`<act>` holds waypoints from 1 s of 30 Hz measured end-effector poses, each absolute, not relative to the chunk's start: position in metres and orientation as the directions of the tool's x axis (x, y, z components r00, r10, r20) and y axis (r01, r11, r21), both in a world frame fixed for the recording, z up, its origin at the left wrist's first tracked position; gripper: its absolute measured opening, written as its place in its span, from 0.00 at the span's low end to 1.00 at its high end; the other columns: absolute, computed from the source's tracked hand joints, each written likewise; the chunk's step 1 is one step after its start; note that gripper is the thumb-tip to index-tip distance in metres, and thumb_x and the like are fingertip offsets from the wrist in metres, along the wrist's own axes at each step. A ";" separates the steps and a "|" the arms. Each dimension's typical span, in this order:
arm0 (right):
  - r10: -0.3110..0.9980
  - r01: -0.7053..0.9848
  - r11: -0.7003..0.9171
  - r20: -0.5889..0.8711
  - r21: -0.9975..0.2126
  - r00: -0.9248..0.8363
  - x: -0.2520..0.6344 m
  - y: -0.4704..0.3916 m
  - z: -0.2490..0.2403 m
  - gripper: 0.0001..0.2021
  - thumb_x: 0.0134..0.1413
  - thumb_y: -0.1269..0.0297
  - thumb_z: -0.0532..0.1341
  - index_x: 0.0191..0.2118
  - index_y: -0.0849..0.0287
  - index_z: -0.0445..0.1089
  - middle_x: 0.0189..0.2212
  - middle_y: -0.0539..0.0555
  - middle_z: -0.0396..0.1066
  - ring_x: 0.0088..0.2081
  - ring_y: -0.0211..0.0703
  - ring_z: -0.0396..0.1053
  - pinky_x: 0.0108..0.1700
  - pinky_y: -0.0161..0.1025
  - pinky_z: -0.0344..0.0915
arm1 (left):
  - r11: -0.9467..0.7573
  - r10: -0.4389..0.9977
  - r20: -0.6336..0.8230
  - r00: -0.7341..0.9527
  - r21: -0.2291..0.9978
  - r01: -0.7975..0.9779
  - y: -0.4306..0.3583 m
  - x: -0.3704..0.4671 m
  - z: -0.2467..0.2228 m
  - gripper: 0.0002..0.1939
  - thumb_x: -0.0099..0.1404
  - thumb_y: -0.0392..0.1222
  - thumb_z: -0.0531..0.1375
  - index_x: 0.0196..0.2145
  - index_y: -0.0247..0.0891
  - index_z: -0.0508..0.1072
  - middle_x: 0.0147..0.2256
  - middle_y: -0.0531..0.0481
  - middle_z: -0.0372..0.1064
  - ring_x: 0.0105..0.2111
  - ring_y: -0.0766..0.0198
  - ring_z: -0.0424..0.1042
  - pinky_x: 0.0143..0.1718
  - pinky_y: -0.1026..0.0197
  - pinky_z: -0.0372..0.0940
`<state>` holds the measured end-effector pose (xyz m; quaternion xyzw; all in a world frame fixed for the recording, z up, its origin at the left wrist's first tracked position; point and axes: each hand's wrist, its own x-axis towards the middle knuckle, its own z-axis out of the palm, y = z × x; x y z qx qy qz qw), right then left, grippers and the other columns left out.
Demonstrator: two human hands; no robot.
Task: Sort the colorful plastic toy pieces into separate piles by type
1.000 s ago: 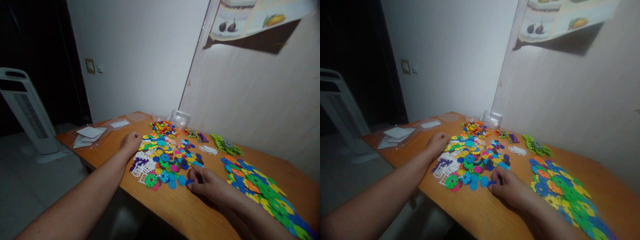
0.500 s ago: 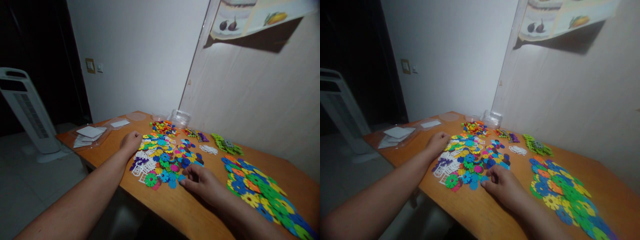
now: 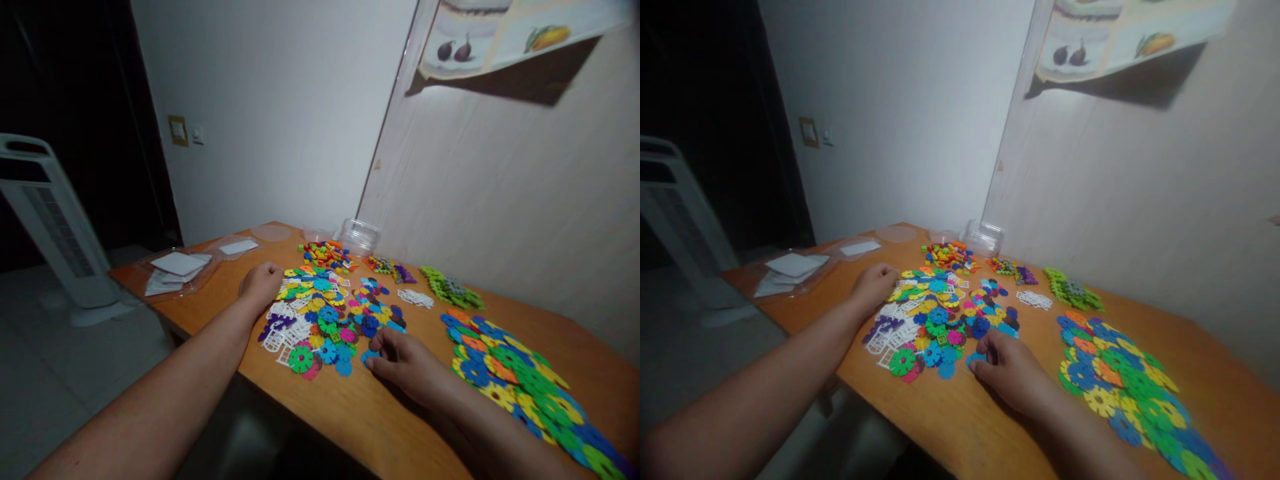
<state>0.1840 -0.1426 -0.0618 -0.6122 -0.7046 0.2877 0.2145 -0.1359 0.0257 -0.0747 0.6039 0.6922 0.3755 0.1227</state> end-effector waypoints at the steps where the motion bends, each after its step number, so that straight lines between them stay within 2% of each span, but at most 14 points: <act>1: 0.985 0.737 0.078 -0.061 -0.671 -0.160 0.184 -0.143 -0.061 0.10 0.51 0.58 0.65 0.33 0.55 0.66 0.25 0.47 0.64 0.28 0.38 0.58 0.28 0.35 0.53 | -0.012 0.927 0.287 -0.240 0.665 0.747 0.026 -0.136 -0.075 0.14 0.61 0.52 0.55 0.30 0.41 0.75 0.30 0.51 0.74 0.29 0.62 0.67 0.27 0.62 0.51; 5: 0.987 0.727 0.065 -0.061 -0.683 -0.146 0.183 -0.144 -0.053 0.10 0.52 0.57 0.63 0.30 0.56 0.65 0.23 0.47 0.63 0.26 0.37 0.57 0.28 0.35 0.53 | -0.007 0.923 0.294 -0.249 0.658 0.753 0.024 -0.135 -0.073 0.14 0.61 0.52 0.55 0.30 0.42 0.75 0.30 0.51 0.74 0.29 0.62 0.67 0.26 0.62 0.51; 9: 0.996 0.683 0.094 0.069 -0.724 -0.063 0.193 -0.137 -0.054 0.14 0.55 0.52 0.61 0.27 0.56 0.65 0.22 0.48 0.62 0.26 0.38 0.58 0.27 0.35 0.52 | 0.004 0.929 0.274 -0.249 0.665 0.747 0.023 -0.135 -0.071 0.14 0.61 0.52 0.56 0.30 0.42 0.75 0.30 0.51 0.75 0.29 0.62 0.68 0.26 0.62 0.51; 12: 0.994 0.463 0.024 0.071 -0.886 0.085 0.204 -0.128 -0.063 0.15 0.57 0.48 0.58 0.36 0.55 0.65 0.22 0.46 0.61 0.23 0.37 0.58 0.25 0.35 0.53 | 0.015 0.931 0.263 -0.254 0.667 0.745 0.023 -0.135 -0.071 0.14 0.61 0.52 0.55 0.30 0.42 0.75 0.31 0.51 0.75 0.29 0.62 0.68 0.27 0.62 0.52; 14: 0.991 0.384 0.008 0.059 -0.923 0.121 0.207 -0.126 -0.066 0.15 0.56 0.48 0.59 0.39 0.54 0.63 0.23 0.45 0.62 0.22 0.37 0.58 0.25 0.35 0.54 | 0.023 0.932 0.257 -0.257 0.665 0.747 0.024 -0.134 -0.071 0.13 0.61 0.51 0.55 0.30 0.42 0.75 0.31 0.51 0.75 0.30 0.61 0.68 0.27 0.62 0.52; 18: 0.997 0.569 0.072 0.035 -0.819 -0.075 0.199 -0.138 -0.062 0.14 0.53 0.51 0.63 0.33 0.56 0.65 0.24 0.47 0.63 0.25 0.36 0.58 0.26 0.34 0.52 | 0.022 0.934 0.255 -0.251 0.660 0.751 0.024 -0.135 -0.070 0.14 0.62 0.52 0.55 0.30 0.42 0.75 0.31 0.50 0.75 0.30 0.61 0.69 0.28 0.62 0.54; 21: 0.976 0.676 0.142 -0.013 -0.723 -0.218 0.189 -0.146 -0.057 0.11 0.51 0.55 0.65 0.34 0.57 0.68 0.24 0.47 0.62 0.26 0.36 0.57 0.26 0.34 0.51 | 0.010 0.933 0.267 -0.241 0.651 0.759 0.024 -0.135 -0.070 0.14 0.62 0.52 0.54 0.30 0.42 0.74 0.30 0.50 0.75 0.29 0.61 0.69 0.28 0.62 0.54; 26: 0.980 0.743 0.134 -0.025 -0.656 -0.199 0.184 -0.145 -0.057 0.07 0.48 0.63 0.64 0.33 0.56 0.66 0.25 0.46 0.63 0.27 0.36 0.58 0.26 0.33 0.52 | 0.006 0.930 0.281 -0.238 0.635 0.773 0.024 -0.136 -0.071 0.13 0.62 0.52 0.55 0.30 0.43 0.74 0.31 0.50 0.75 0.30 0.60 0.69 0.26 0.61 0.52; 30: 0.985 0.706 0.102 -0.031 -0.701 -0.172 0.180 -0.144 -0.059 0.09 0.42 0.67 0.65 0.30 0.56 0.63 0.25 0.46 0.64 0.27 0.35 0.58 0.27 0.32 0.52 | 0.004 0.932 0.280 -0.228 0.623 0.782 0.025 -0.137 -0.071 0.13 0.62 0.51 0.54 0.31 0.43 0.75 0.32 0.50 0.76 0.31 0.59 0.70 0.27 0.62 0.52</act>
